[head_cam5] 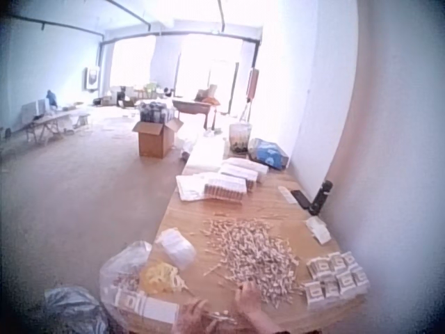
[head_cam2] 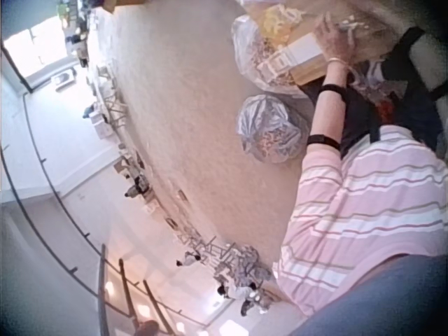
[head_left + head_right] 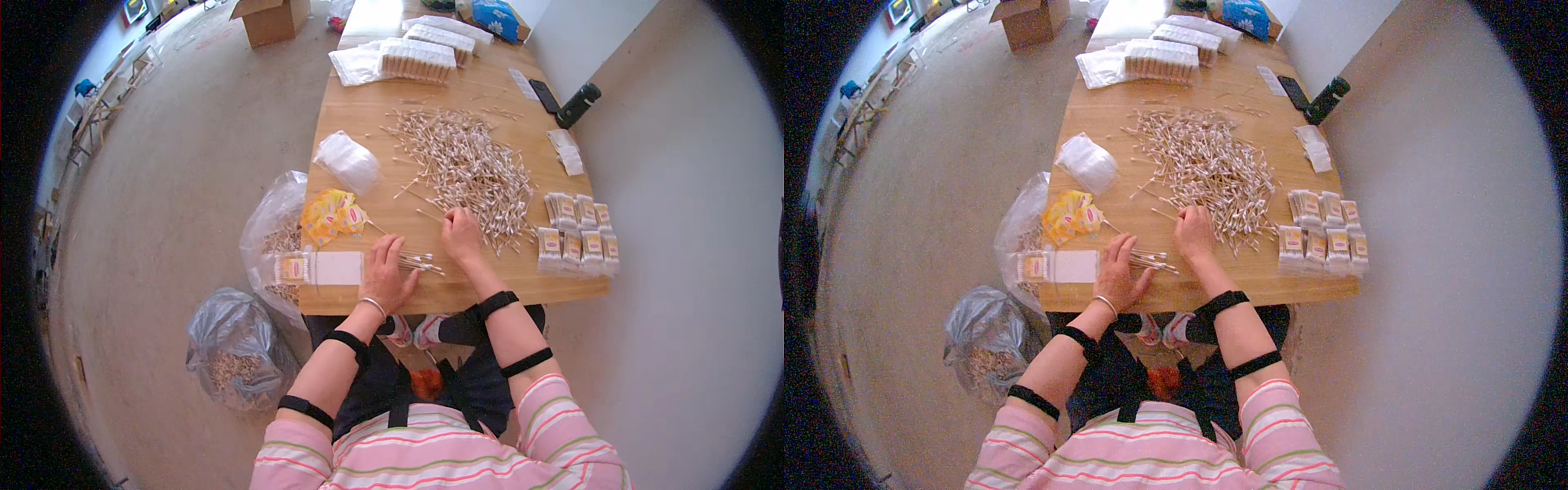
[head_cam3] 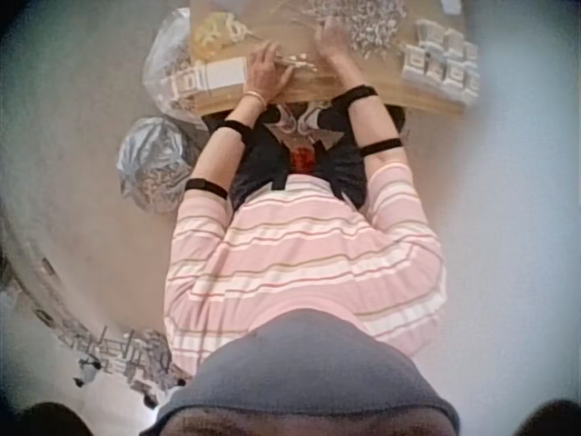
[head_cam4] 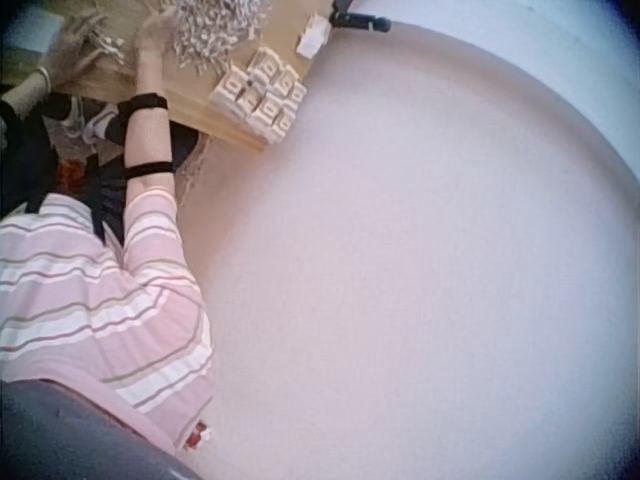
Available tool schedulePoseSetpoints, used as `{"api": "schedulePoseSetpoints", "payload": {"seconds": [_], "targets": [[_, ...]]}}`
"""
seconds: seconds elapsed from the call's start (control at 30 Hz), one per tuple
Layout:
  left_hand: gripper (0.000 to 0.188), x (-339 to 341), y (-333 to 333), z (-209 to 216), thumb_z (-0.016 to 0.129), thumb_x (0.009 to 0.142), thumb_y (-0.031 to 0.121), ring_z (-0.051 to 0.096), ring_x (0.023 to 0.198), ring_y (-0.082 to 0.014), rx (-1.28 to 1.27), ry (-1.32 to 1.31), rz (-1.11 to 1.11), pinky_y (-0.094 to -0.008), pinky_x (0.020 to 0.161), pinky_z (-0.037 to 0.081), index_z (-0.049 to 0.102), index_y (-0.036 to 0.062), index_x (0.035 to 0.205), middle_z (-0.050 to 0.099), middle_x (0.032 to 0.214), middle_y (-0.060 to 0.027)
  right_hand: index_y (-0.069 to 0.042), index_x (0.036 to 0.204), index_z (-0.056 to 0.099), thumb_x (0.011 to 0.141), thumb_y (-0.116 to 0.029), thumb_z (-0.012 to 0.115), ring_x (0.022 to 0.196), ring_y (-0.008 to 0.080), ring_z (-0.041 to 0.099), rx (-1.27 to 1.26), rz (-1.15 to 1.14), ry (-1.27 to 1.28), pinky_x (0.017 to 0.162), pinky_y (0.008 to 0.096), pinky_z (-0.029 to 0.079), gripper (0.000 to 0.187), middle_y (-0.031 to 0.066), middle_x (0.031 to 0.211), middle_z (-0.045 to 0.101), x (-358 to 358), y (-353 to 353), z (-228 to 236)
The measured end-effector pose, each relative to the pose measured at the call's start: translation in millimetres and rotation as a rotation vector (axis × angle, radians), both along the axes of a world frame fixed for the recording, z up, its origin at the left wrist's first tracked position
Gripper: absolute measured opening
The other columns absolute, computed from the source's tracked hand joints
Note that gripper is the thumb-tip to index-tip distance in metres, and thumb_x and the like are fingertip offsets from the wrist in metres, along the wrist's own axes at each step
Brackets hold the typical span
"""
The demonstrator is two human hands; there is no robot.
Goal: The recorder is packaging small wooden or cotton-tipped sticks into small plastic bags and arranging them on a table.
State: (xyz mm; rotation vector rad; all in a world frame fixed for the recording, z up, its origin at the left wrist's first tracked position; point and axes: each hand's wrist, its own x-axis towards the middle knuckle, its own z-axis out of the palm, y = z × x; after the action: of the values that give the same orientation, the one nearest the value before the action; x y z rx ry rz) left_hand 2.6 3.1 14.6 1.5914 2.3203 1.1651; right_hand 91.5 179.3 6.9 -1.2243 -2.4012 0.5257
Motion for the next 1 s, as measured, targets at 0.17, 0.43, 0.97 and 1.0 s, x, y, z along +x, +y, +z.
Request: {"api": "schedulePoseSetpoints", "payload": {"seconds": [0.17,0.43,0.97,1.0], "targets": [[0.069,-3.9,-2.8,-3.0,0.071,0.071,0.024,0.034,0.124,-0.0363,-0.022,0.052,0.028,-0.0441,0.107,0.027,0.039,0.0008,0.128,0.039,0.129,-0.0187,-0.007,0.089,0.060,0.079,-0.014,0.058,0.094,0.0322,0.054,0.042,0.119,-0.041,0.084,0.0407,0.044,0.012,0.0150,0.093,0.057,14.6,-17.4,12.0],[0.077,-2.3,-1.9,-4.9,0.070,0.071,0.017,0.032,0.126,-0.0388,0.020,-0.042,0.053,-0.0446,0.108,0.027,0.028,0.0004,0.133,0.031,0.135,-0.0220,-0.012,0.085,0.068,0.076,-0.021,0.065,0.095,0.0303,0.055,-0.072,0.303,0.059,0.082,0.0410,0.046,0.014,0.0109,0.094,0.060,-44.0,-46.4,16.9],[0.066,-5.8,-4.5,-2.9,0.069,0.071,0.022,0.036,0.127,-0.0320,-0.051,0.048,-0.058,-0.0440,0.109,0.026,0.042,0.0008,0.128,0.048,0.127,-0.0162,-0.011,0.091,0.066,0.072,-0.003,0.060,0.097,0.0316,0.055,-0.275,0.470,-0.018,0.085,0.0424,0.045,0.021,0.0136,0.098,0.059,19.9,-35.9,-0.2],[0.063,-6.1,-4.6,-3.3,0.070,0.071,0.022,0.038,0.126,-0.0315,-0.059,0.035,-0.082,-0.0436,0.109,0.027,0.045,0.0009,0.125,0.050,0.125,-0.0154,-0.008,0.096,0.063,0.073,-0.003,0.058,0.100,0.0312,0.054,-0.254,0.270,0.217,0.088,0.0411,0.043,0.024,0.0135,0.102,0.058,24.8,-44.1,-3.4]]}}
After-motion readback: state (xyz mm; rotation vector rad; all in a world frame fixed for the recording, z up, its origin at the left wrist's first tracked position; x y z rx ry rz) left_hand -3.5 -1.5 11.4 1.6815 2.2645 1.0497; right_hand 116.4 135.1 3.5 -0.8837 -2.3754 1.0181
